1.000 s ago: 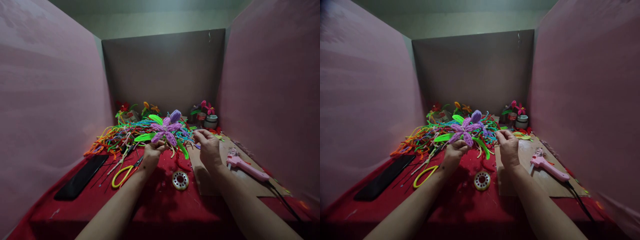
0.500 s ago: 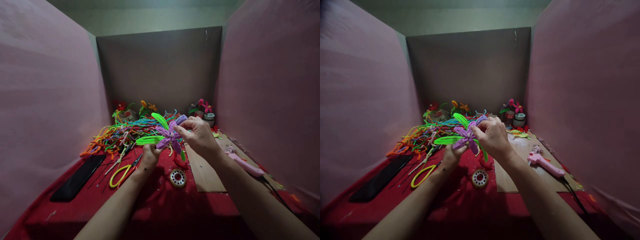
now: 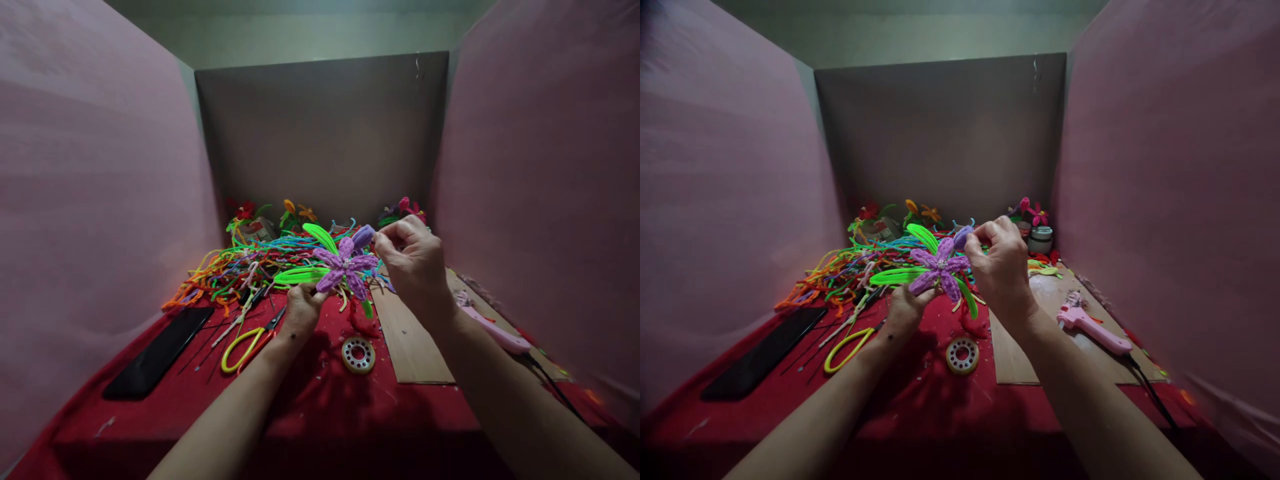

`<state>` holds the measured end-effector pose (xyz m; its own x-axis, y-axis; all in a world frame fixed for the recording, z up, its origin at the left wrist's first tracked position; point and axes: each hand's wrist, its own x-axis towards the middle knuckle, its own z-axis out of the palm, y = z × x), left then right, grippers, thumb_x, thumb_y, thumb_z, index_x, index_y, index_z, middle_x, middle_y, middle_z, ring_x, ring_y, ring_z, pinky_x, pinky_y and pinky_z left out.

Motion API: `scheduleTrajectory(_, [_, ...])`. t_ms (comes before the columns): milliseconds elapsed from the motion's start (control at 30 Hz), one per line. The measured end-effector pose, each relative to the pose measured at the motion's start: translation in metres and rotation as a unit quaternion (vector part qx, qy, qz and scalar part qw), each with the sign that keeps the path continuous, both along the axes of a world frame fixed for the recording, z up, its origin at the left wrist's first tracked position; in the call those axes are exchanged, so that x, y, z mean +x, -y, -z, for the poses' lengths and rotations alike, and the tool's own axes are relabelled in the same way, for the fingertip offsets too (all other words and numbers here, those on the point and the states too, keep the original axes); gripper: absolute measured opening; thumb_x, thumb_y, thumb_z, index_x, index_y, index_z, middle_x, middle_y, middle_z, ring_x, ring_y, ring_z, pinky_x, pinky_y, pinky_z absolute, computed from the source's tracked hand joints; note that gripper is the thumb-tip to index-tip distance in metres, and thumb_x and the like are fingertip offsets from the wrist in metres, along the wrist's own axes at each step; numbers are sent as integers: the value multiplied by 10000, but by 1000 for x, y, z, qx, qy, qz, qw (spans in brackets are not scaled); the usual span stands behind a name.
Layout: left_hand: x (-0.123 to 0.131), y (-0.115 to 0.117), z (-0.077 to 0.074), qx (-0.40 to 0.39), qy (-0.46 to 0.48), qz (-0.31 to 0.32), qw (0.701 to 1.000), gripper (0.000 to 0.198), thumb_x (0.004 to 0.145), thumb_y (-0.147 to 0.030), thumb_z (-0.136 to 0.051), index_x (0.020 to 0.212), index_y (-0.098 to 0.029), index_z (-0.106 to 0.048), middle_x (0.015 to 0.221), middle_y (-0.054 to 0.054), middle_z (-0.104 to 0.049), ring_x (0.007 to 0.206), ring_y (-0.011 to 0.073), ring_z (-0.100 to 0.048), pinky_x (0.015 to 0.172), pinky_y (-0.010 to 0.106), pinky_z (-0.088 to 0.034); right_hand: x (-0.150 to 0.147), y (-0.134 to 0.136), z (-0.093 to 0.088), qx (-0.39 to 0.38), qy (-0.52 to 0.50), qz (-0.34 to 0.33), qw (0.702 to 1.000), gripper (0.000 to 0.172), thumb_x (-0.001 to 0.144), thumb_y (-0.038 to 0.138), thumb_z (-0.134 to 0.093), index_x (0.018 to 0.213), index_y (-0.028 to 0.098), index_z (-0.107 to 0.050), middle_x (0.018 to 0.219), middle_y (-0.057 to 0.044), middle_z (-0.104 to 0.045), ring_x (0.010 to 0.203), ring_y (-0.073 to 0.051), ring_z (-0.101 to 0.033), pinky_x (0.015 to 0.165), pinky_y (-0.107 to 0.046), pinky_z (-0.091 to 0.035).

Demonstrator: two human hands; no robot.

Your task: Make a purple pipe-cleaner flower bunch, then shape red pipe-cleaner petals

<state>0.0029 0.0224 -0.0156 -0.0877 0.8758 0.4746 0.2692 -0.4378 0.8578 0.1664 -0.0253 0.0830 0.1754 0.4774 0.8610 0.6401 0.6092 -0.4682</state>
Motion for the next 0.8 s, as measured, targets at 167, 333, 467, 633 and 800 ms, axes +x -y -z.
scheduleTrajectory(167, [0, -3, 4, -1, -1, 9, 1000, 147, 633, -279, -662, 702, -163, -718, 688, -2, -701, 660, 183, -609, 624, 255, -444, 6, -1, -2, -16, 46, -38, 998, 107, 742, 160, -546, 682, 175, -633, 704, -29, -534, 745, -168, -499, 691, -309, -408])
scheduleTrajectory(333, [0, 0, 1, -13, 14, 6, 1000, 136, 610, -283, -670, 665, -166, -710, 637, -6, -685, 648, 185, -590, 614, 257, -435, 4, -5, 4, -48, 97, -50, 993, 87, 706, 137, -587, 708, 177, -665, 735, -40, -560, 772, -183, -499, 701, -323, -410])
scheduleTrajectory(467, [2, 3, -4, -28, 33, 13, 999, 138, 576, -283, -685, 646, -167, -703, 600, -16, -662, 635, 178, -571, 612, 260, -425, 1, -7, 4, -38, 121, -28, 992, 95, 711, 141, -586, 663, 186, -654, 704, -29, -545, 744, -176, -488, 687, -317, -397])
scheduleTrajectory(633, [1, 1, -9, -53, 82, 30, 995, 109, 568, -257, -675, 561, -154, -641, 506, -32, -581, 515, 110, -494, 553, 234, -380, 7, -5, -2, 41, 40, 12, 998, 99, 757, 157, -559, 669, 163, -604, 703, -19, -509, 679, -141, -477, 658, -290, -386])
scheduleTrajectory(800, [-3, 6, -18, -80, 116, 44, 989, 151, 592, -284, -686, 598, -139, -642, 497, -25, -560, 438, 71, -402, 484, 229, -304, 14, -5, 7, 23, -118, -42, 992, 154, 817, 258, -527, 692, 171, -549, 628, 20, -455, 580, -105, -414, 577, -253, -343])
